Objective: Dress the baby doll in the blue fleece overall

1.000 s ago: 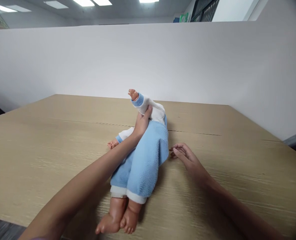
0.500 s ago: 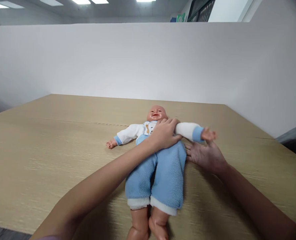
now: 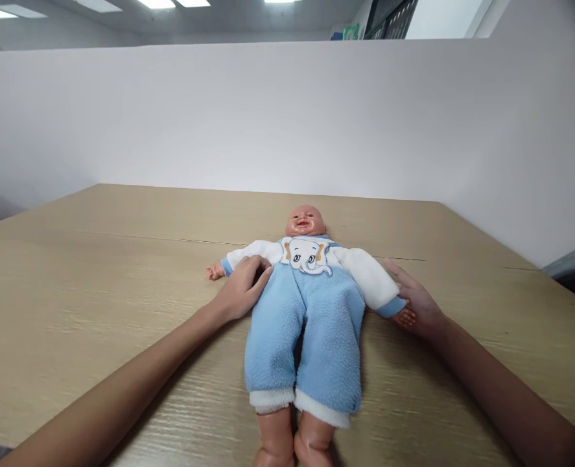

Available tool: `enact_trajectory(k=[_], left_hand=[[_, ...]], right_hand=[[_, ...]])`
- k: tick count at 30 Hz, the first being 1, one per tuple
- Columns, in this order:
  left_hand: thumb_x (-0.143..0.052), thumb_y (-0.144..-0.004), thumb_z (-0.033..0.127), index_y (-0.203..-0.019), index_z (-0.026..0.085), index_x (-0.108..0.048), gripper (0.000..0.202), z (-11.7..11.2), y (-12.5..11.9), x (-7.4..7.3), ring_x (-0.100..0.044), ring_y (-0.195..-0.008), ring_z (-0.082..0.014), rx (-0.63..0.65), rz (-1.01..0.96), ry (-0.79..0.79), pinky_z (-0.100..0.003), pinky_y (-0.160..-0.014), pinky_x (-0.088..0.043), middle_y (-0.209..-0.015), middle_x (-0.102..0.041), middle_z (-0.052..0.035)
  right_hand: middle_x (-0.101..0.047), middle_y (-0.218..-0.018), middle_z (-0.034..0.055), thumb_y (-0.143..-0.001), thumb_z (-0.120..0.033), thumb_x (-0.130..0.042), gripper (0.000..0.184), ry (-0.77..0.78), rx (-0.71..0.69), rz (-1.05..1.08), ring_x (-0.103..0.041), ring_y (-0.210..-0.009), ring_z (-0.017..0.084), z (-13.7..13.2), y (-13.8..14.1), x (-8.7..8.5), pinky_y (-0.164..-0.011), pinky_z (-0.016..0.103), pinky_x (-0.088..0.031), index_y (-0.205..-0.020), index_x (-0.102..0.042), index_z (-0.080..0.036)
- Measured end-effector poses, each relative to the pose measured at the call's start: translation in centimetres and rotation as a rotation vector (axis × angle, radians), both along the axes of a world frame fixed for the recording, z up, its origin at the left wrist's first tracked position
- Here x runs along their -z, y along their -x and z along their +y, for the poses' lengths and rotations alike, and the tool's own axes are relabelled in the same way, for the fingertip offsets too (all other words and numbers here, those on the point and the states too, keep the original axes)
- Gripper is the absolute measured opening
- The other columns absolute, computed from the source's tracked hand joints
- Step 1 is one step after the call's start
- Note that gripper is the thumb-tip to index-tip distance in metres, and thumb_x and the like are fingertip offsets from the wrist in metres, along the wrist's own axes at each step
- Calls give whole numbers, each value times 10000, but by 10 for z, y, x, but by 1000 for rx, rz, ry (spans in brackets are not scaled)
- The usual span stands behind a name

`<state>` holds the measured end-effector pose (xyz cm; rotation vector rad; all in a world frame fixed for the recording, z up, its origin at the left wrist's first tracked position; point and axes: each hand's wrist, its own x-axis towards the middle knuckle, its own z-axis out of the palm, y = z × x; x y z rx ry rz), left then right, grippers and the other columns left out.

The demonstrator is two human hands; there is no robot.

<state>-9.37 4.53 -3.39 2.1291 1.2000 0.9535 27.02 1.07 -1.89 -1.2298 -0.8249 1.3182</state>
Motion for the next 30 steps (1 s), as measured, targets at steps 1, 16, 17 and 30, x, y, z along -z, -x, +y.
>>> enact_trajectory(k=[1,16,17,30], left_hand=[[-419,-1115,472,-1015,204,-579,328,-2,1,0,-563,-1018,-248,20,28,-2,-405,-970,-426,-1029,-636,-57],[-361,-1102,535,-1017,254,-516,333,-13,-2,-2,-509,-1007,-223,-108,-229,314,-324,-983,-483,-1012,-557,-29],[-348,-1104,539,-1017,256,-511,338,-13,-3,-3,-512,-1003,-229,-148,-230,311,-329,-970,-487,-1008,-563,-32],[-412,-1111,470,-1049,224,-495,267,6,-2,5,-474,-893,-187,-95,-263,212,-316,-900,-457,-942,-487,-4]], right_hand=[[-854,-1071,2,-756,-163,-807,296,-48,-9,-10,-813,-955,249,0,1,0,-758,282,-692,-1008,-821,-318],[-753,-646,37,-830,-471,-886,297,122,-139,37,-636,-459,154,4,-13,19,-418,226,-556,-831,-790,-190],[-731,-607,31,-829,-487,-883,311,126,-147,29,-607,-424,150,4,-13,20,-389,231,-534,-818,-784,-193],[-632,-471,13,-831,-572,-857,402,122,-185,-55,-511,-347,155,0,-6,18,-311,262,-438,-740,-740,-198]])
